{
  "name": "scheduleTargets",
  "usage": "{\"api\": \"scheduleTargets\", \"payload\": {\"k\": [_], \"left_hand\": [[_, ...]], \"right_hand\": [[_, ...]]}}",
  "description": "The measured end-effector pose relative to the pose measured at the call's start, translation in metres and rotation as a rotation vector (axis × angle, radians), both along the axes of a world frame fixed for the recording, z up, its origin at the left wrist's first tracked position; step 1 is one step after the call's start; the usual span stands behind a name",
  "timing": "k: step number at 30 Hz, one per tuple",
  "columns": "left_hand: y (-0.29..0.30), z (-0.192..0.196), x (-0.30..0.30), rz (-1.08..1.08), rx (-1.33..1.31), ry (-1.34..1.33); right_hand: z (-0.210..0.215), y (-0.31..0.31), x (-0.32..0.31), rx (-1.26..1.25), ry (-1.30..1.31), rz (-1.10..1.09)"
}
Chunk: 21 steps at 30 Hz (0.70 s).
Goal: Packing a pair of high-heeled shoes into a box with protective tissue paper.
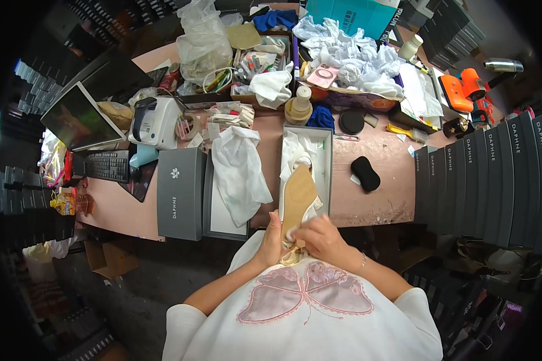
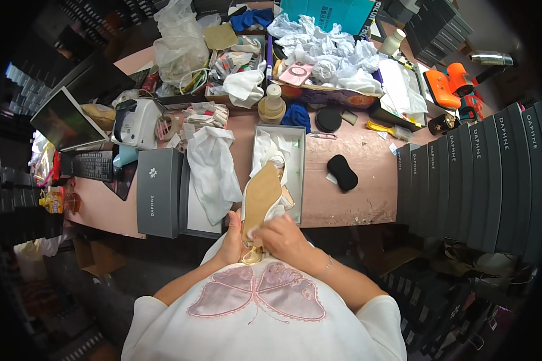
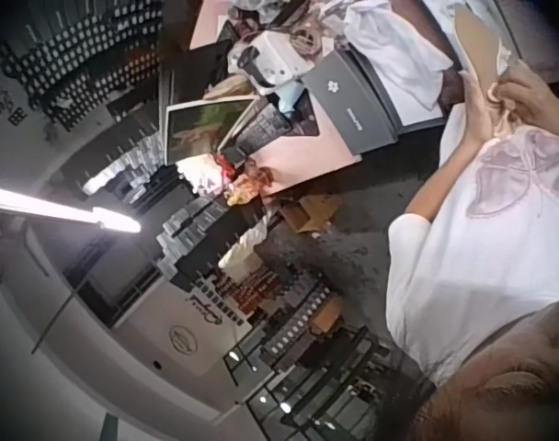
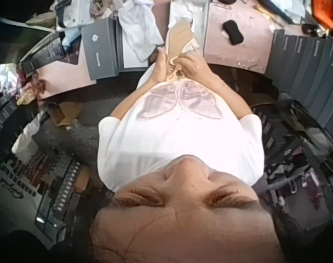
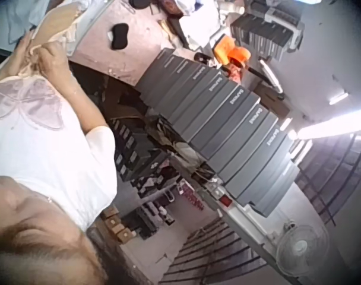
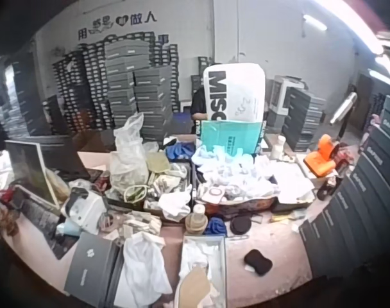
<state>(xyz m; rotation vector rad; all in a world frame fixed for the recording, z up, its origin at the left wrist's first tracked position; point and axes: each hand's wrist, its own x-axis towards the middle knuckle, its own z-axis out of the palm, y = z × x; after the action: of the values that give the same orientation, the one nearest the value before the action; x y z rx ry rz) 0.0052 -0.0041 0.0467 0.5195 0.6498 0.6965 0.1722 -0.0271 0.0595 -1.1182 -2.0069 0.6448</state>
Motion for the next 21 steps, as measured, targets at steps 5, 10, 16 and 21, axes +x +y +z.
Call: {"api": "scheduleTargets", "payload": {"k": [5, 10, 16, 21], "left_hand": [[-0.003, 0.005, 0.001, 0.084, -0.075, 0.033], [-0.002, 0.001, -0.005, -0.001, -0.081, -0.007], [0.004, 0.000, -0.003, -0.016, -0.024, 0.042], [-0.002, -0.006, -0.003, 0.020, -0.084, 0.047]], "right_hand": [[-0.005, -0.007, -0.004, -0.050, 0.021, 0.031], [-0.004, 0.007, -0.005, 0.036, 0.020, -0.039], [0.001, -0.001, -0.002, -0.029, -0.028, 0.004], [-0.007, -0.005, -0.006, -0.107, 0.054, 0.005]]}}
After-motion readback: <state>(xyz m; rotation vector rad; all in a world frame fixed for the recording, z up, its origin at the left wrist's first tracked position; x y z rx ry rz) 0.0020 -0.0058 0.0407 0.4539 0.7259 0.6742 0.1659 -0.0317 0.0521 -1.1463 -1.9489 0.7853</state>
